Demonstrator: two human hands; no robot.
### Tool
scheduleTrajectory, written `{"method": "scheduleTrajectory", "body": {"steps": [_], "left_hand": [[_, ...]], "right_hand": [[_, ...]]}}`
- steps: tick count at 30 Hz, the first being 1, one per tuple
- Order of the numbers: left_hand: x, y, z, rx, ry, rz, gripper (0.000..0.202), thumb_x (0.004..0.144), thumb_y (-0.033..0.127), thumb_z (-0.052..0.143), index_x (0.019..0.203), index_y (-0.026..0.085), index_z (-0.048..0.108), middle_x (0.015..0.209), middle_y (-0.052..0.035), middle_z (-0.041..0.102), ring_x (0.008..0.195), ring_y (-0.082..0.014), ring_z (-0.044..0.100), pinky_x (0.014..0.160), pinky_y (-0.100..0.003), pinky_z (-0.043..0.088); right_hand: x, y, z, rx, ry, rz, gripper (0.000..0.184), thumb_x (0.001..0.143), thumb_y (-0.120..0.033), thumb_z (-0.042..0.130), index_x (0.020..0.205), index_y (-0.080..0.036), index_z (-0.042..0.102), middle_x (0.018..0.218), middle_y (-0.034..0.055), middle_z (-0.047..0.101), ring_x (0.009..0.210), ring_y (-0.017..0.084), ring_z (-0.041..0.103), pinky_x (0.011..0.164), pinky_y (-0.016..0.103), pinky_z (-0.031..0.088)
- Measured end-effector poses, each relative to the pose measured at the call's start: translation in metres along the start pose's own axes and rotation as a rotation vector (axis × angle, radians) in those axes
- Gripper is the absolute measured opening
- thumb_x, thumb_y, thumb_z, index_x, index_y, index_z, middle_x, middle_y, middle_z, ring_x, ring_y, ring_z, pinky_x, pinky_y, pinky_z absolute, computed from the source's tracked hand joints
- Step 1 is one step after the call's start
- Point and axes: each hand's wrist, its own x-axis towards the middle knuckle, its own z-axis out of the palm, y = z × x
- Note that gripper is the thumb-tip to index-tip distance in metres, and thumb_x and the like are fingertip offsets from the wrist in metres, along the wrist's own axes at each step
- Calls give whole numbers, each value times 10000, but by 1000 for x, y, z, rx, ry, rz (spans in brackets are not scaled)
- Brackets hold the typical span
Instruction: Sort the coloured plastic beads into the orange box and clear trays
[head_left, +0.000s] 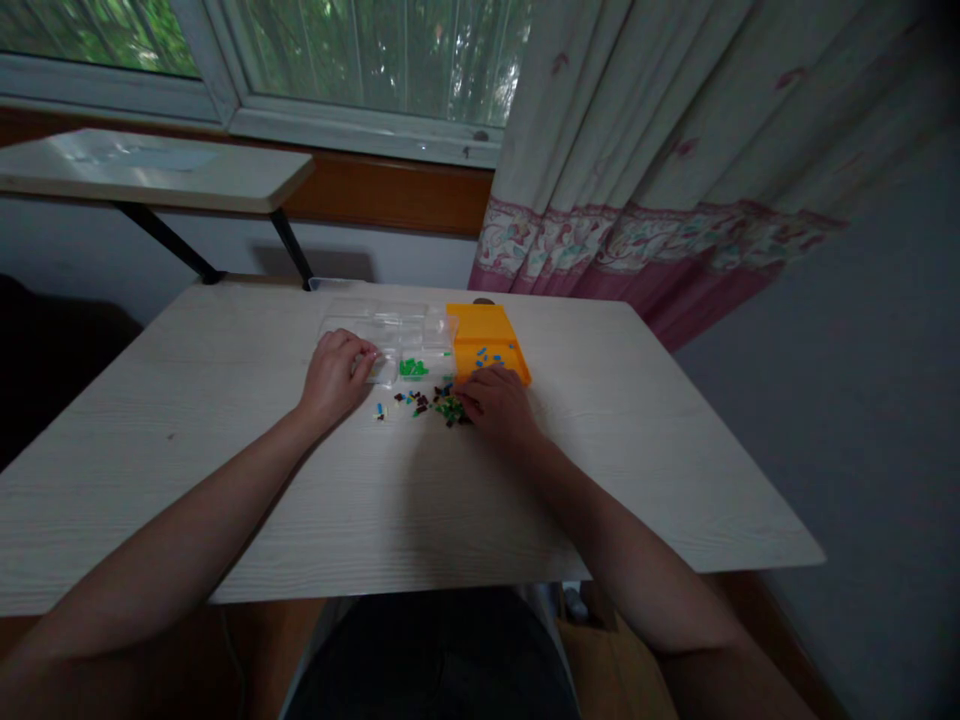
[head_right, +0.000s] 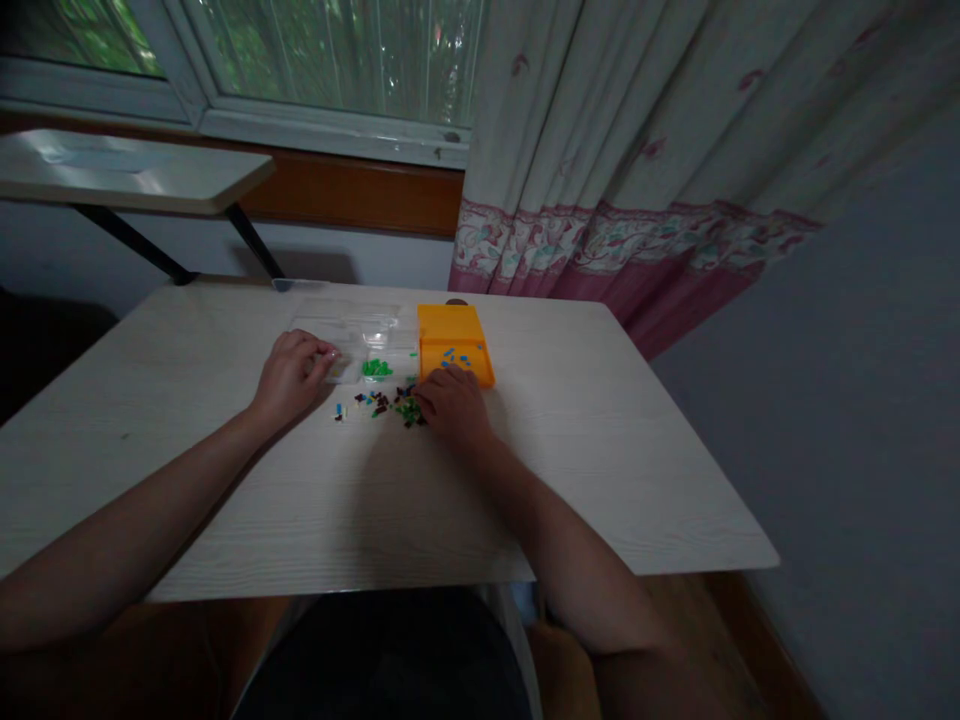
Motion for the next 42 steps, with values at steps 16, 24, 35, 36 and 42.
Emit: {"method": "scheduleTrajectory", "body": {"steps": [16, 24, 35, 36, 42], "left_hand": [[-8, 38, 0, -106, -106, 156, 219, 971, 332, 479, 975, 179, 636, 918, -78, 604, 917, -237, 526, 845, -394, 416], [-9, 42, 2, -117, -132, 170, 237, 972, 364, 482, 997, 194, 645, 928, -74, 609, 922, -237, 531, 844, -398, 410], [-10, 40, 4, -115, -140, 181, 249, 974, 363, 475, 1013, 186, 645, 939, -79, 615, 930, -235, 536, 857, -398, 407], [-10, 40, 4, -114, -141, 181, 248, 974, 362, 474, 1015, 187, 645, 940, -80, 616, 929, -235, 537, 857, -400, 407], [-10, 42, 4, -119, -137, 176, 246, 972, 363, 474, 1005, 192, 648, 936, -80, 616, 925, -238, 535, 848, -399, 407]], "right_hand": [[4, -7, -2, -178, -57, -14, 197, 951, -311, 566, 980, -233, 745, 1016, 69, 667, 1023, 243, 489, 900, 377, 316], [6, -13, -2, -308, -80, -74, 187, 953, -245, 546, 988, -229, 729, 999, 86, 654, 1005, 248, 464, 866, 382, 297], [7, -20, -7, -312, -96, -62, 184, 946, -242, 556, 944, -200, 734, 957, 91, 667, 988, 256, 464, 843, 391, 286], [8, -20, -8, -308, -101, -61, 186, 947, -243, 555, 954, -200, 735, 962, 93, 669, 988, 255, 465, 840, 390, 287], [8, -20, -6, -309, -122, -46, 194, 951, -224, 543, 987, -202, 732, 980, 91, 676, 997, 254, 477, 842, 390, 285]]}}
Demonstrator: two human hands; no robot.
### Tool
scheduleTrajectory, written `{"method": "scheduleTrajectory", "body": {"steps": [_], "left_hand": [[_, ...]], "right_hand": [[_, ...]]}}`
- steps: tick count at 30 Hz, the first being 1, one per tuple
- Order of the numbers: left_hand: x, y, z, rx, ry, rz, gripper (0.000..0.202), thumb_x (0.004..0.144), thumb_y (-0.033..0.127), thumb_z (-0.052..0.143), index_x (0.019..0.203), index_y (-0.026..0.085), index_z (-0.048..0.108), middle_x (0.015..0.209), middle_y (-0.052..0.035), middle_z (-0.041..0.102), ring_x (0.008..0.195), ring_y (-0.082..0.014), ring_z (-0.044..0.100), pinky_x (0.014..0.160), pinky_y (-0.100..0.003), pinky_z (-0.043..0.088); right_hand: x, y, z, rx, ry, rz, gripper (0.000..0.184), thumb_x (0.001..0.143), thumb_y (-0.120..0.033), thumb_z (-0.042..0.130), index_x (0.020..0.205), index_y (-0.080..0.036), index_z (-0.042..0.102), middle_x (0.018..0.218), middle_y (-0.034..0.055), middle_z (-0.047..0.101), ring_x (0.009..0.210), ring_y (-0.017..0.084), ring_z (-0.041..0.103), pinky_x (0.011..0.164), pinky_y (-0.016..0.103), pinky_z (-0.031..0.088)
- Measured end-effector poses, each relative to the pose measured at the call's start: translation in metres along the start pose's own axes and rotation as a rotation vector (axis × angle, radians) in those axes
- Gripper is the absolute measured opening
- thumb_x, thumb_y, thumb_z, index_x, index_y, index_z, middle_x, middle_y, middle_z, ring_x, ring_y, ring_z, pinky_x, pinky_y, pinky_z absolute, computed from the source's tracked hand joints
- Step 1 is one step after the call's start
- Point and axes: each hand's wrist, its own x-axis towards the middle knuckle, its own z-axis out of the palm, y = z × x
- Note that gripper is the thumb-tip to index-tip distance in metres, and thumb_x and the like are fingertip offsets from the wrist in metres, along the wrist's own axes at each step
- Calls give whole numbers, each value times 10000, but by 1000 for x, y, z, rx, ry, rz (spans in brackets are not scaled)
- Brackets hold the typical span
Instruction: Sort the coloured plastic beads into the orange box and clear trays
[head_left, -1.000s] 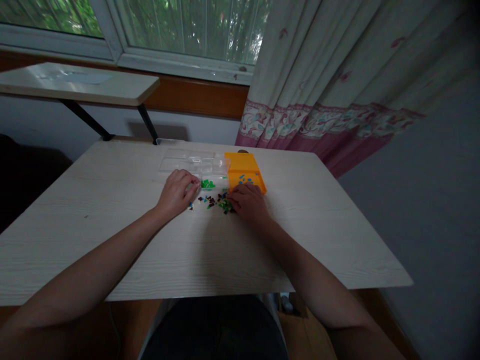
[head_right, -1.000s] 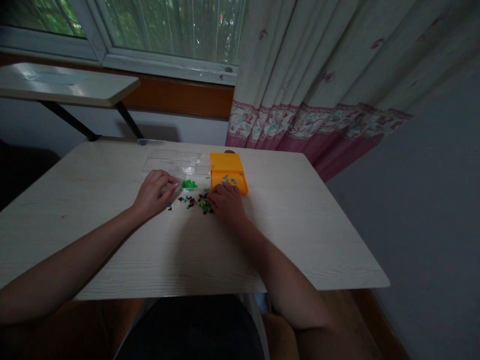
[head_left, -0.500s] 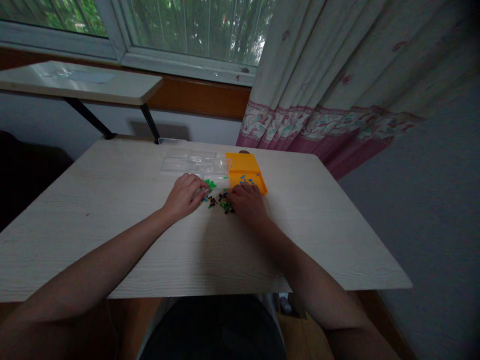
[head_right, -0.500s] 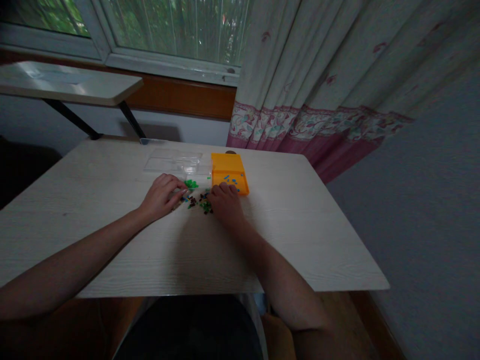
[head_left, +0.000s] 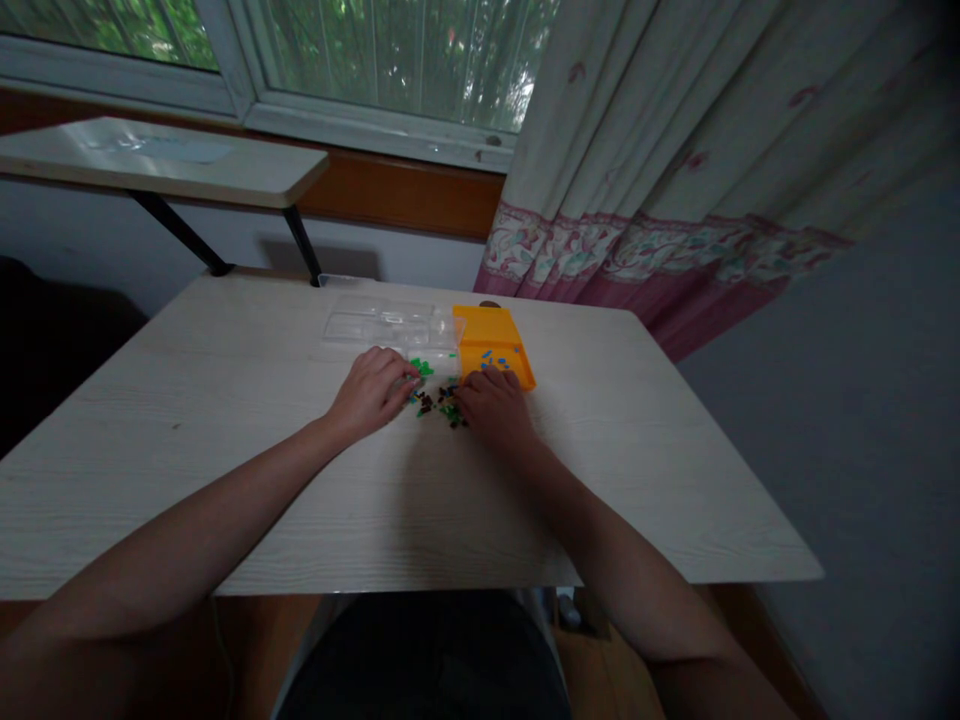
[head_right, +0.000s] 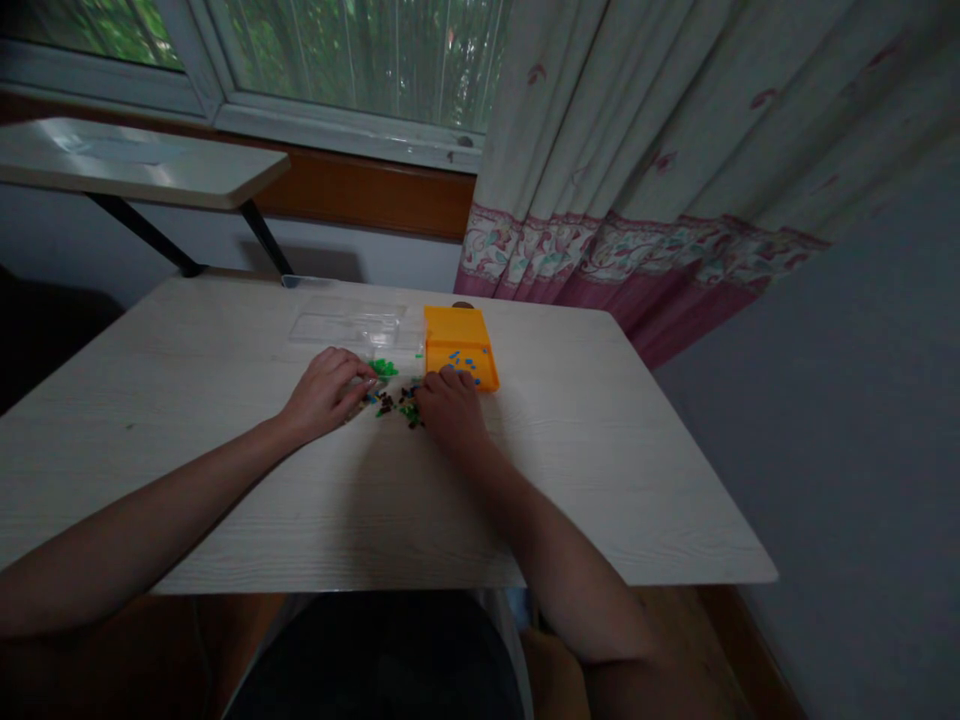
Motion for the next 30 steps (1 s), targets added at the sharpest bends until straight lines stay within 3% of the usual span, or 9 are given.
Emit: {"method": "scheduleTrajectory", "body": {"steps": [12, 22, 30], "left_hand": [[0, -2, 0, -10, -16, 5, 241, 968, 353, 478, 1016, 188, 648, 932, -82, 612, 922, -239, 538, 849, -402, 415], [0, 4, -1, -52, -142, 161, 306, 966, 357, 499, 1209, 214, 617, 1015, -88, 621, 969, -239, 546, 868, -395, 430], [0, 7, -1, -27, -164, 209, 256, 979, 358, 478, 1066, 198, 658, 984, -81, 620, 936, -230, 539, 824, -368, 419]], "right_hand": [[0, 0, 5, 42, 19, -5, 181, 947, -244, 563, 963, -212, 740, 979, 84, 685, 1017, 253, 489, 865, 386, 307], [2, 3, 20, 497, 155, 71, 140, 906, -263, 639, 956, -221, 763, 935, 56, 709, 920, 191, 592, 871, 325, 408], [3, -4, 18, 632, 154, 52, 121, 874, -235, 677, 948, -211, 769, 931, 59, 714, 907, 191, 609, 845, 316, 437]]}}
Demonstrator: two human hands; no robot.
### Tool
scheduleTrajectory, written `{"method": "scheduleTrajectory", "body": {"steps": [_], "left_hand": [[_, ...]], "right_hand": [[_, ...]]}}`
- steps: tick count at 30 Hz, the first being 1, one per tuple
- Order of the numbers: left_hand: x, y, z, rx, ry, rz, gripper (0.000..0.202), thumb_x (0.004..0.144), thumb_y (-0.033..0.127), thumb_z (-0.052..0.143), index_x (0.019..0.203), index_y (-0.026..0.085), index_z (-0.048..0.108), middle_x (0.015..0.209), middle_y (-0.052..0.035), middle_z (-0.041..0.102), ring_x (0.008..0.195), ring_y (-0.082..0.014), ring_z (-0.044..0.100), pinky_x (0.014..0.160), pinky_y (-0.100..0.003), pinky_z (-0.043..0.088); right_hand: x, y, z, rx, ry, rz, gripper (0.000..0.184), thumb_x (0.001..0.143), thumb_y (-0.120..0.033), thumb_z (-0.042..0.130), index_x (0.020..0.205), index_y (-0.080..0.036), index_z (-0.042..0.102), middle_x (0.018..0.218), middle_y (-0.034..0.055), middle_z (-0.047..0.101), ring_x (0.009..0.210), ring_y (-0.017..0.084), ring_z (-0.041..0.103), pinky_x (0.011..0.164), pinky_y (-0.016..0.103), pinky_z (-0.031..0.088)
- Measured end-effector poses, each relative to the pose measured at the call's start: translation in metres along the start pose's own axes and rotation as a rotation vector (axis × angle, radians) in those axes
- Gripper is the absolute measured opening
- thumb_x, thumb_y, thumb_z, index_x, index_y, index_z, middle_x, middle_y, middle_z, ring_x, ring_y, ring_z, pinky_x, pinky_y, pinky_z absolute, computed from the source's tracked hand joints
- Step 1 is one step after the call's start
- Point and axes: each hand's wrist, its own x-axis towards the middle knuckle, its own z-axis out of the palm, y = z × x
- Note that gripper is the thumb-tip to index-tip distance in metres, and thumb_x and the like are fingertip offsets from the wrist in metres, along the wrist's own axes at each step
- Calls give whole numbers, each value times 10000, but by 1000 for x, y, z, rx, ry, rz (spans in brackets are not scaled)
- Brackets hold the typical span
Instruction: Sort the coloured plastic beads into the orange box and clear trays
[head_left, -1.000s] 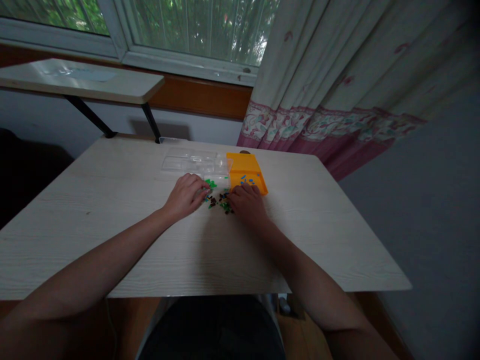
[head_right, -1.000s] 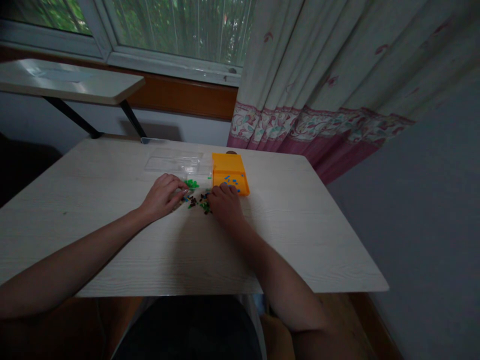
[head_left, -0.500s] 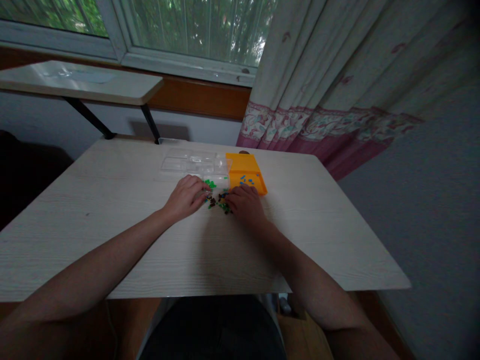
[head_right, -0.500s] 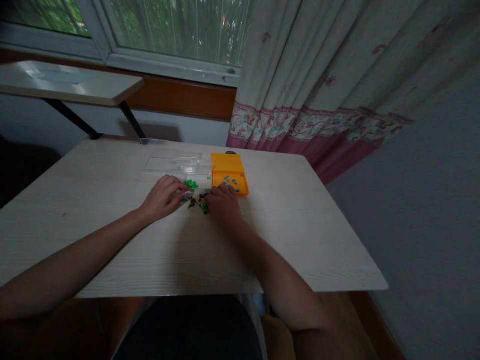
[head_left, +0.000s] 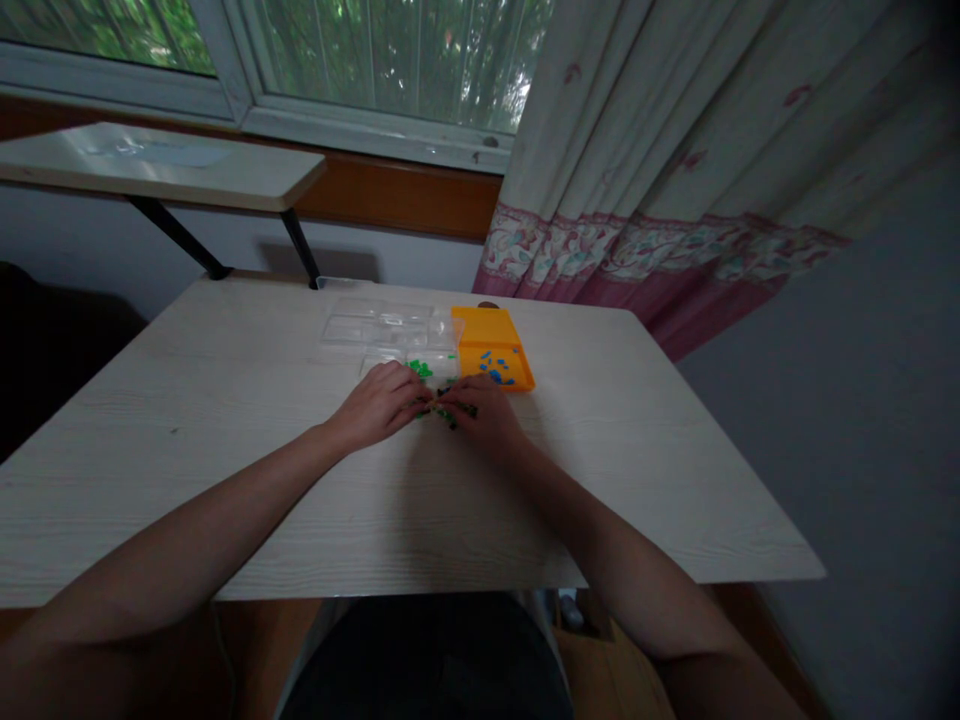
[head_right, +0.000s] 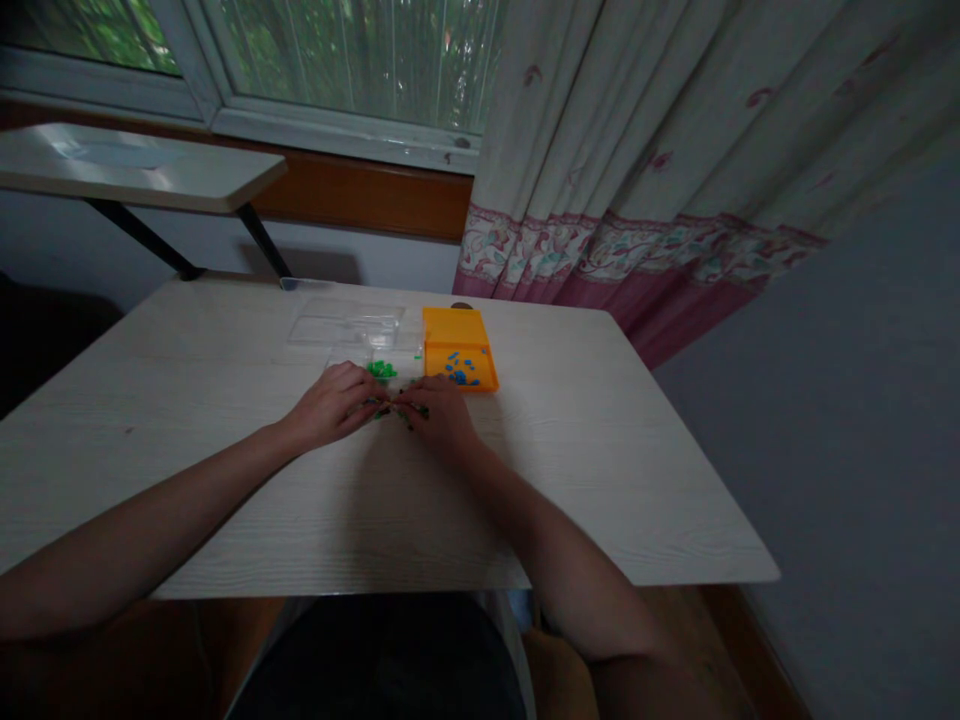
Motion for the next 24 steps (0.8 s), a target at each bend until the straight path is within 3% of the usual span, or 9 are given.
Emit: {"method": "scheduleTrajectory", "body": {"steps": [6, 16, 24], "left_hand": [[-1, -1, -2, 45, 6, -30, 245, 978, 359, 478, 1026, 203, 661, 977, -81, 625, 943, -236, 532, 824, -378, 406], [-5, -33, -4, 129, 293, -274, 255, 950, 390, 531, 937, 186, 683, 910, -70, 609, 913, -226, 521, 841, -382, 405], [-11, -48, -6, 227, 353, -409, 249, 936, 377, 541, 935, 191, 707, 910, -71, 589, 920, -243, 513, 848, -409, 404]], "right_hand": [[-1, 2, -1, -28, 11, -21, 184, 921, -226, 607, 1031, -194, 750, 957, 66, 709, 924, 180, 602, 859, 309, 425], [-5, 4, -5, -330, -23, -34, 188, 934, -330, 597, 947, -225, 753, 992, 61, 696, 984, 228, 529, 893, 363, 346], [-1, -3, -3, -424, -77, -54, 208, 950, -347, 576, 942, -230, 747, 981, 62, 686, 1004, 234, 511, 898, 386, 311]]}}
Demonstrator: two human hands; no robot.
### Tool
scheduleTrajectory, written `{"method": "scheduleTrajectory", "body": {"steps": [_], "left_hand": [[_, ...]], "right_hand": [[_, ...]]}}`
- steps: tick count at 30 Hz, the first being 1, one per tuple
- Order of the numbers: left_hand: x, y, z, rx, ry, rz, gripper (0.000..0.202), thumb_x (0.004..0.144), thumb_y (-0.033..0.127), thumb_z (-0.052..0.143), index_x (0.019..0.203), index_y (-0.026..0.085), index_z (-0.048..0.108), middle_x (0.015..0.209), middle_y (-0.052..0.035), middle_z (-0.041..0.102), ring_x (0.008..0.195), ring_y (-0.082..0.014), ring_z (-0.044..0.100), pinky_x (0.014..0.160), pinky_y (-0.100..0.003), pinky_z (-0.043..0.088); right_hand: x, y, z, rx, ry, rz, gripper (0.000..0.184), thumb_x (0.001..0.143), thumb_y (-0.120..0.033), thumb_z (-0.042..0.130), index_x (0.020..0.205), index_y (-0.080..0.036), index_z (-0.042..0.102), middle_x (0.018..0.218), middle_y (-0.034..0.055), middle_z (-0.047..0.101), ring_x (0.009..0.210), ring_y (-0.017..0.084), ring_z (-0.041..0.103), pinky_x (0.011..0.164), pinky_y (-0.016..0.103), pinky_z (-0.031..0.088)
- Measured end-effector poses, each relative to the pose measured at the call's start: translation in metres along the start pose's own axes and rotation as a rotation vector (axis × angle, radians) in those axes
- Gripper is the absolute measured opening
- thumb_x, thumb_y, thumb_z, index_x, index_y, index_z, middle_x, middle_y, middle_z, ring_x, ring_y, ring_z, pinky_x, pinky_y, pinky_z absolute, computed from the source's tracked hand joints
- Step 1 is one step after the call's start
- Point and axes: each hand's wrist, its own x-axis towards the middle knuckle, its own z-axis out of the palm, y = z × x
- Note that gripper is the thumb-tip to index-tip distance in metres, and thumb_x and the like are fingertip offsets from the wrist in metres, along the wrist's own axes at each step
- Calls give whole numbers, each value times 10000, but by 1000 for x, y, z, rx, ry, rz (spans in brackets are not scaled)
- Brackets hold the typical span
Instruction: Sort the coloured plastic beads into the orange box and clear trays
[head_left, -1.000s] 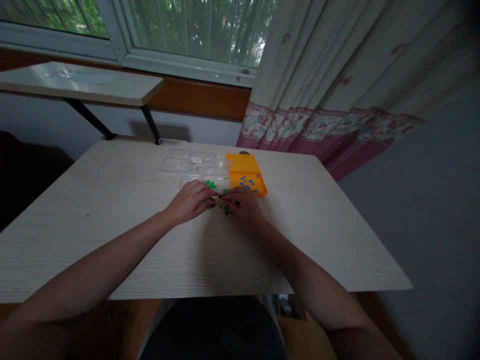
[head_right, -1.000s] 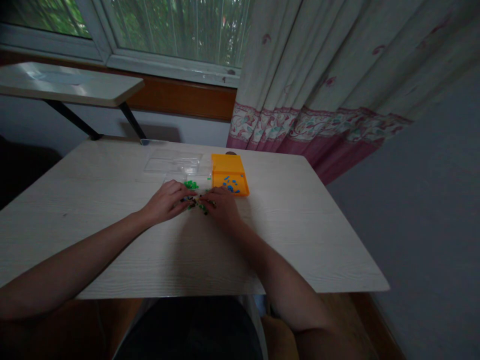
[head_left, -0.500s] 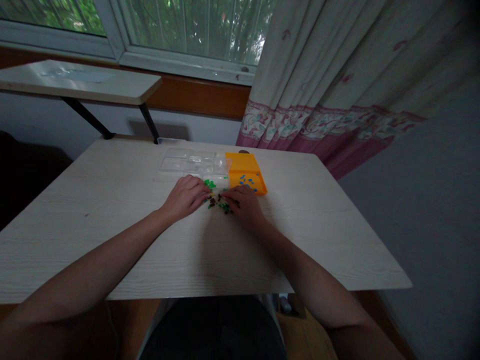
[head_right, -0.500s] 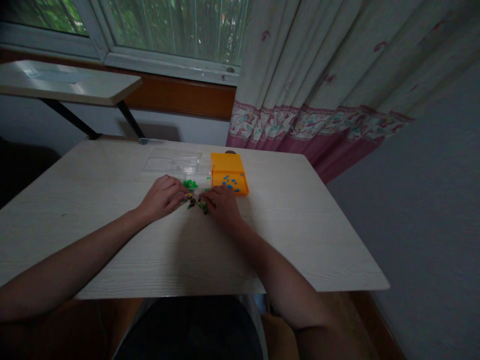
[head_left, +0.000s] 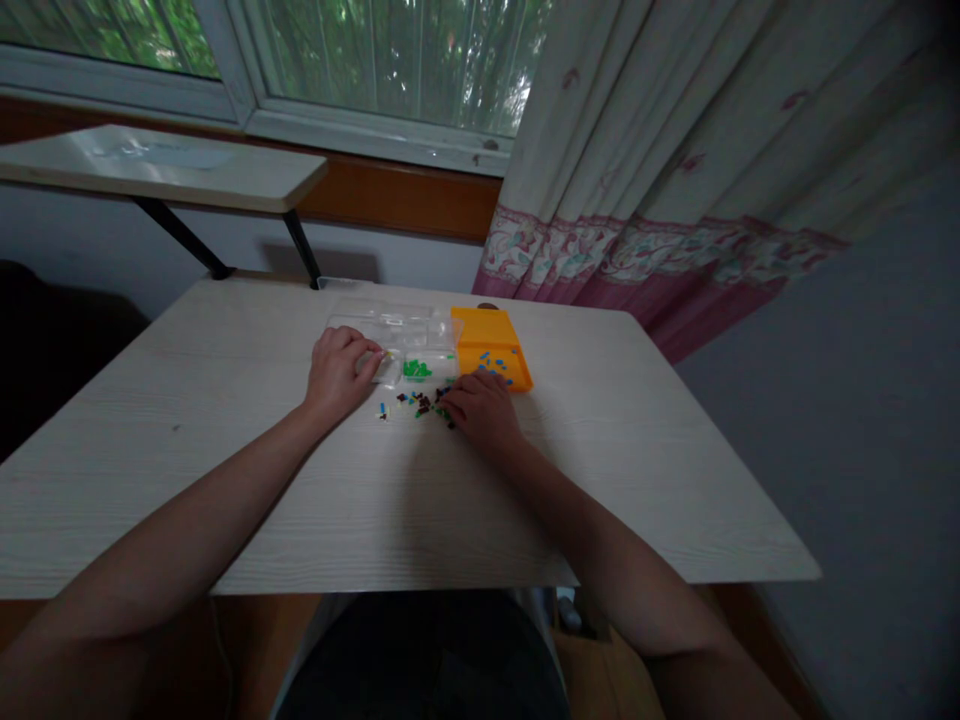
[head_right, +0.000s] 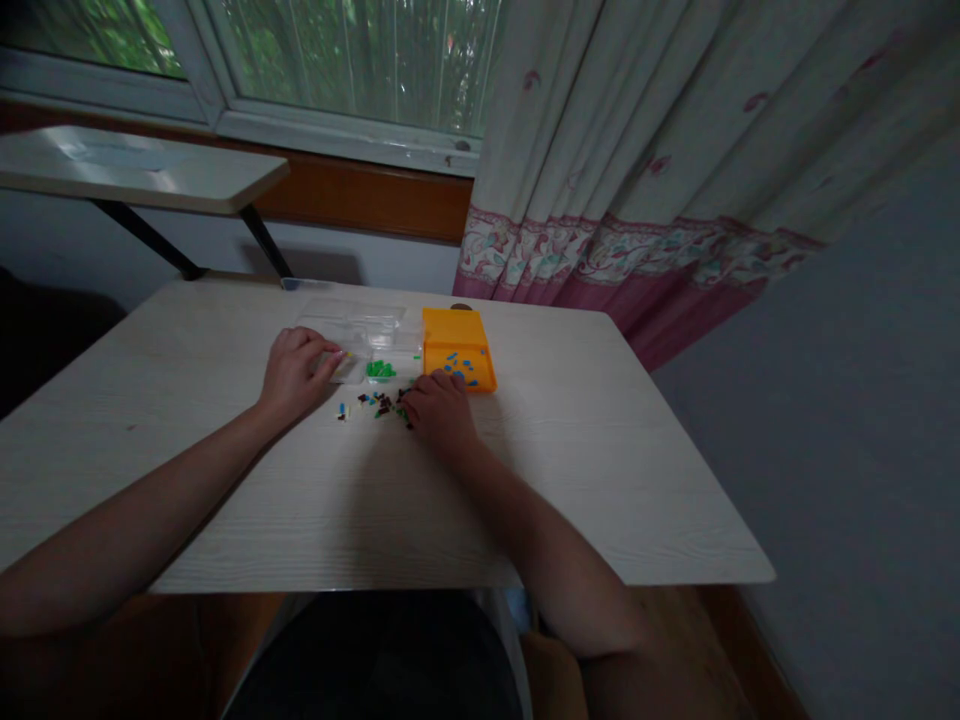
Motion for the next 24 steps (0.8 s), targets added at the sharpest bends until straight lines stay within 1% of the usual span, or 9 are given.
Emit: {"method": "scheduleTrajectory", "body": {"steps": [5, 12, 17, 20, 24], "left_hand": [[-1, -3, 2, 21, -8, -37, 235, 925, 365, 550, 943, 197, 714, 928, -74, 586, 939, -252, 514, 853, -417, 405], [-1, -3, 2, 27, -10, -35, 269, 936, 386, 526, 983, 194, 709, 935, -79, 590, 927, -252, 512, 846, -411, 403], [-1, 0, 0, 17, -11, -18, 279, 955, 359, 490, 1005, 187, 705, 937, -82, 580, 937, -250, 508, 858, -408, 401], [-1, 3, -1, -1, -12, 13, 284, 961, 354, 484, 1015, 177, 699, 939, -85, 581, 945, -249, 512, 861, -406, 404], [-3, 14, -2, -59, -40, 113, 256, 961, 343, 497, 1034, 188, 687, 947, -81, 596, 948, -240, 521, 865, -404, 399]], "right_hand": [[0, -2, -1, 1, 0, 1, 198, 949, -327, 579, 924, -217, 742, 978, 65, 684, 1002, 232, 507, 900, 381, 312], [-1, 1, 0, 86, 5, 49, 164, 931, -304, 609, 917, -215, 747, 997, 54, 694, 1000, 224, 529, 904, 363, 329], [-1, 3, -1, 92, 6, 55, 175, 932, -316, 607, 906, -221, 752, 978, 48, 699, 982, 231, 536, 883, 370, 334], [-2, 4, -1, 89, 15, 59, 178, 934, -318, 603, 912, -226, 753, 994, 53, 700, 991, 232, 532, 889, 369, 333], [-2, 6, -3, 76, 14, 51, 169, 934, -308, 603, 950, -230, 752, 1003, 51, 702, 996, 230, 529, 898, 366, 330]]}}
